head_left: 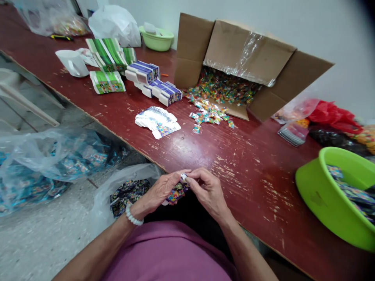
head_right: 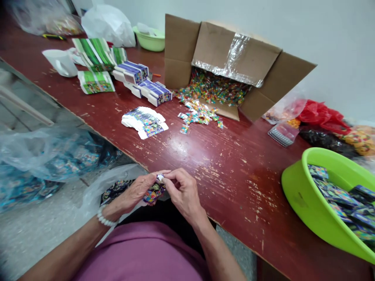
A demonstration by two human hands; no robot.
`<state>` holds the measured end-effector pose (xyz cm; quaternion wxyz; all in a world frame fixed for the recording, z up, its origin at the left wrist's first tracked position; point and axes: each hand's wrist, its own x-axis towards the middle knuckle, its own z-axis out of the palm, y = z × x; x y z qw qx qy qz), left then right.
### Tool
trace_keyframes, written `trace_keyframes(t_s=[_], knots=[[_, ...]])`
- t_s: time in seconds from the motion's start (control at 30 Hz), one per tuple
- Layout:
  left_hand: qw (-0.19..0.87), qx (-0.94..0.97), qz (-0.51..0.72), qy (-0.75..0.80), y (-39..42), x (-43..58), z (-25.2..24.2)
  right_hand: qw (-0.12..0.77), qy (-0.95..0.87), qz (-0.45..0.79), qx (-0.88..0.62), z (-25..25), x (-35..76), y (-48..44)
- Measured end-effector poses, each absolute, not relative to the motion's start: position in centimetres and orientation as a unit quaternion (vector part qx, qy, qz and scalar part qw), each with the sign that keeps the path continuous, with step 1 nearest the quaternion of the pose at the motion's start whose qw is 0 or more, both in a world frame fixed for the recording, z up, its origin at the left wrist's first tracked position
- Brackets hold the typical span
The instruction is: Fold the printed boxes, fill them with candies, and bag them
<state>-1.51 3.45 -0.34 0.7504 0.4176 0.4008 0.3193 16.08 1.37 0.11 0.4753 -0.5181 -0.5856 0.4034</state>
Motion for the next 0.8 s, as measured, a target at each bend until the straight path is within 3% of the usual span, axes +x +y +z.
trace_keyframes(t_s=[0.17, 0.4, 0.57, 0.7, 0.8], knots=[[0.736, 0.477, 0.27, 0.398, 4.2, -1.7, -0.5, 0.47, -0.511, 0.485, -0.531, -0.3, 15.9, 2.4], [0.711, 0.481, 0.32, 0.401, 5.0, -2.3, -0.6, 0.46, -0.548, 0.517, -0.471, 0.4, 15.4, 2.9], [0.722, 0.414, 0.347, 0.432, 5.1, -1.8, -0.6, 0.472, -0.585, 0.461, -0.472, -1.0, 14.7, 2.3], [0.761, 0.321, 0.377, 0.42, 5.7, -1.3, -0.5, 0.416, -0.623, 0.442, -0.493, -1.8, 16.0, 6.4], [0.755, 0.295, 0.425, 0.404, 6.8, -1.4, -0.4, 0.401, -0.649, 0.271, -0.587, -2.5, 18.1, 12.5]])
